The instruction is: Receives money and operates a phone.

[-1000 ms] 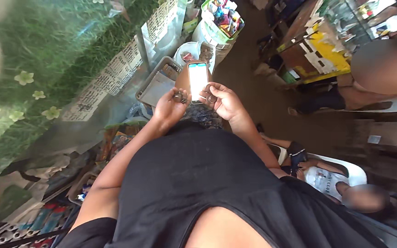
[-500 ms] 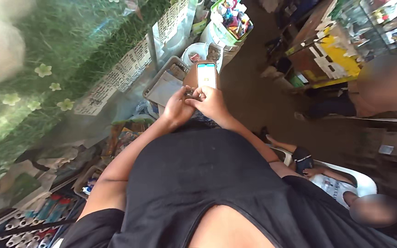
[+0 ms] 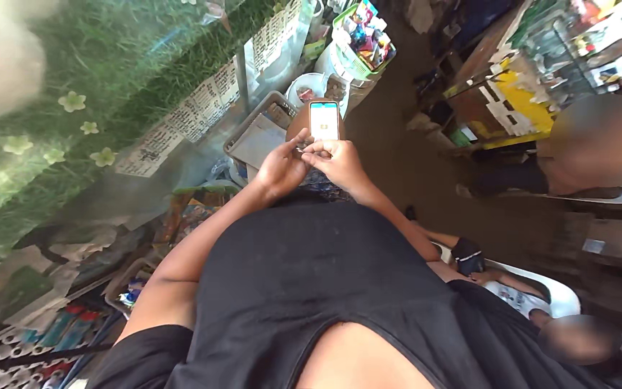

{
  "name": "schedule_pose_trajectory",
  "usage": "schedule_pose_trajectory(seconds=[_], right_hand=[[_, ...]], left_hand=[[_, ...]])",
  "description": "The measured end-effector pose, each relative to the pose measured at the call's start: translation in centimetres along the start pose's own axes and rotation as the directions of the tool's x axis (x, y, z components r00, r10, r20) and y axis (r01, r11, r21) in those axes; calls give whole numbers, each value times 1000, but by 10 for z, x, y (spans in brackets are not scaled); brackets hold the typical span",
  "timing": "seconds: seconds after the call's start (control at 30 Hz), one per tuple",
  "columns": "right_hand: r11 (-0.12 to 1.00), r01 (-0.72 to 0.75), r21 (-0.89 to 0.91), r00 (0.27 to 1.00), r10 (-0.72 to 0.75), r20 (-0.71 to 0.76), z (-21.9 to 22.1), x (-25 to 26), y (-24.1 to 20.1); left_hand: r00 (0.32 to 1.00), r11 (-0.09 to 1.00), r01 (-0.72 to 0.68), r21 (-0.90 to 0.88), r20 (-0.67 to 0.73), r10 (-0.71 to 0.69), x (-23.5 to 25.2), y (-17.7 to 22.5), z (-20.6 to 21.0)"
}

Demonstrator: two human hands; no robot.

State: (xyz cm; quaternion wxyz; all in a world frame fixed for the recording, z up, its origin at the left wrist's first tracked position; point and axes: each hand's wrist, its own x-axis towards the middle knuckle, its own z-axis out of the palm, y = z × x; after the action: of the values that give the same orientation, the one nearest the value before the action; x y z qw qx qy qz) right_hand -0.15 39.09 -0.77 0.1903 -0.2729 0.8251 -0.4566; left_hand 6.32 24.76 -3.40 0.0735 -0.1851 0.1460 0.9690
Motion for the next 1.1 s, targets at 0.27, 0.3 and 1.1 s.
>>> schedule_pose_trajectory(seconds=[0.27, 0.3, 1.1], right_hand=[[988, 150, -24, 988, -150, -18, -12, -13, -6], [985, 168, -41, 984, -170, -50, -13, -13, -7], [933, 269, -238, 941, -307, -142, -20, -10, -13]], left_hand=[[996, 999, 29, 45, 83, -32, -5, 3, 2], [993, 998, 27, 65, 114, -34, -5, 3, 2], [969, 996, 65, 62, 236, -78, 1, 6, -5]])
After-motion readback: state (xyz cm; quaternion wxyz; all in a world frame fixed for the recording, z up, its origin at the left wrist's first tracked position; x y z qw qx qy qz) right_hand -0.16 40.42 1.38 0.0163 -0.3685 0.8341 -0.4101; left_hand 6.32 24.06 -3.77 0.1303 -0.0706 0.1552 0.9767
